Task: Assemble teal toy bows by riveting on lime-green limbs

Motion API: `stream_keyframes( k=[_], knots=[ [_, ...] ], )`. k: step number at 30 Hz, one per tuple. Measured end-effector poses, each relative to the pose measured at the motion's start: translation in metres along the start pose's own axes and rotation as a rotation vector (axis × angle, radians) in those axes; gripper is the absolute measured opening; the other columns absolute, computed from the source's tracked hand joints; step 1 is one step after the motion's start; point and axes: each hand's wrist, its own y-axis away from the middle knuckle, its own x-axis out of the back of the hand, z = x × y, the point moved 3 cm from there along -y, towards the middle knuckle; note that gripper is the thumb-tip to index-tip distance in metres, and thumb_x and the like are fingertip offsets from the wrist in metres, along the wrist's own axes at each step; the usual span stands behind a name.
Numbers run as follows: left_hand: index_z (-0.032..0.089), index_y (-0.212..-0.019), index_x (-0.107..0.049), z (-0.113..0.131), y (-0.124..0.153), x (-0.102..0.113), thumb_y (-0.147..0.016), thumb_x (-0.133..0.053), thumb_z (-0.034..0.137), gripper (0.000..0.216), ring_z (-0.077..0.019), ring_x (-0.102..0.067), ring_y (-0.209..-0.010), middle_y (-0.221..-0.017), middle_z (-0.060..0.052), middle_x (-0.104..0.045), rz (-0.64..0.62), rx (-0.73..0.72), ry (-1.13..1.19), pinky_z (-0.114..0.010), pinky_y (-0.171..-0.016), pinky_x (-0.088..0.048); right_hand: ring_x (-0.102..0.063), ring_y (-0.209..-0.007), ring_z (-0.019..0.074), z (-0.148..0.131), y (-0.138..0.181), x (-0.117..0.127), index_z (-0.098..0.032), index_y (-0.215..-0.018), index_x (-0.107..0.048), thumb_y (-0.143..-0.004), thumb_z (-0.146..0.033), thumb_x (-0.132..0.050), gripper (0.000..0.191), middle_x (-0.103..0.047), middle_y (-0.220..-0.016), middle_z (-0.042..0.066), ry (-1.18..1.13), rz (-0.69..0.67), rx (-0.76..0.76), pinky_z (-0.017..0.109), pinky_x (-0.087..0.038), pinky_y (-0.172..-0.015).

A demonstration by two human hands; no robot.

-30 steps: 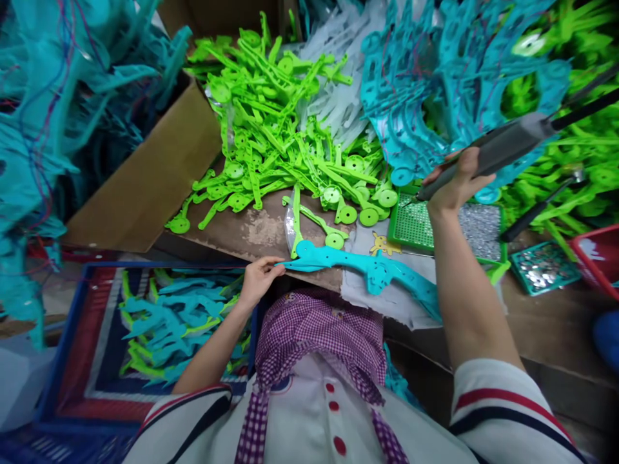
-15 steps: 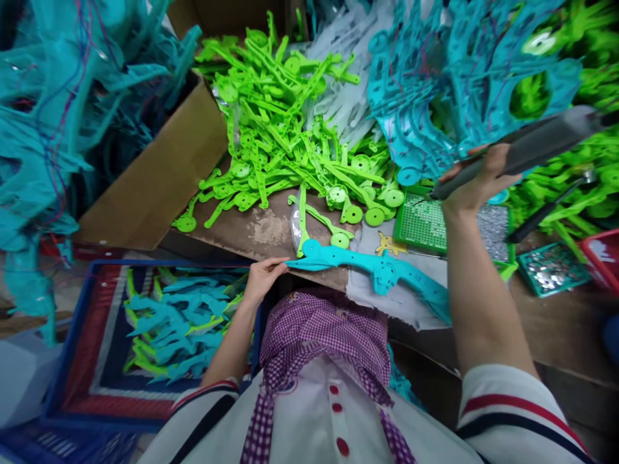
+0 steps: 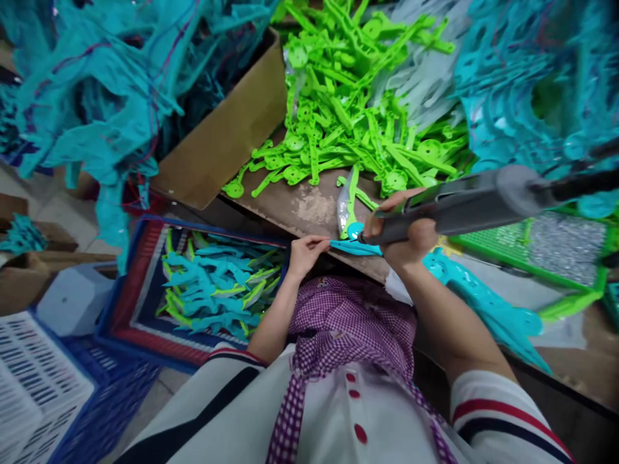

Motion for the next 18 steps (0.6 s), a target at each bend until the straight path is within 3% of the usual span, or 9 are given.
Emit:
stream_keyframes(
  k=[7, 13, 18],
  knots=[
    [0.015, -0.082, -0.080, -0.007, -0.004, -0.001, -0.065, -0.088, 0.045, 0.035, -0.0168, -0.074, -0.066, -0.073, -0.005, -0.078, -0.060, -0.052, -0.003, -0.027, -0.067, -0.060, -0.042, -0.036, 0.0118, 0.021, 0.004, -0.010, -0.028, -0.082, -0.061, -0.070, -0.075, -0.069, 0.049, -0.048, -0.047, -0.007, -0.010, -0.038, -0.032, 0.029, -0.040, -0.038],
    [0.014, -0.084, -0.080, -0.007, -0.003, -0.003, -0.068, -0.087, 0.040, 0.031, -0.0182, -0.075, -0.068, -0.074, -0.006, -0.078, -0.071, -0.065, 0.011, -0.029, -0.070, -0.061, -0.044, -0.035, 0.0132, 0.026, 0.009, -0.014, -0.027, -0.079, -0.062, -0.067, -0.074, -0.073, 0.050, -0.049, -0.046, -0.006, 0.010, -0.026, -0.088, 0.028, -0.038, -0.034],
    [0.015, -0.082, -0.080, -0.008, -0.003, -0.004, -0.067, -0.088, 0.039, 0.029, -0.0181, -0.075, -0.066, -0.073, -0.005, -0.078, -0.060, -0.050, 0.047, -0.029, -0.070, -0.061, -0.049, -0.036, 0.0149, 0.031, 0.009, -0.017, -0.025, -0.073, -0.057, -0.063, -0.079, -0.072, 0.056, -0.048, -0.045, -0.005, 0.066, -0.094, -0.140, 0.029, -0.040, -0.034]
  ],
)
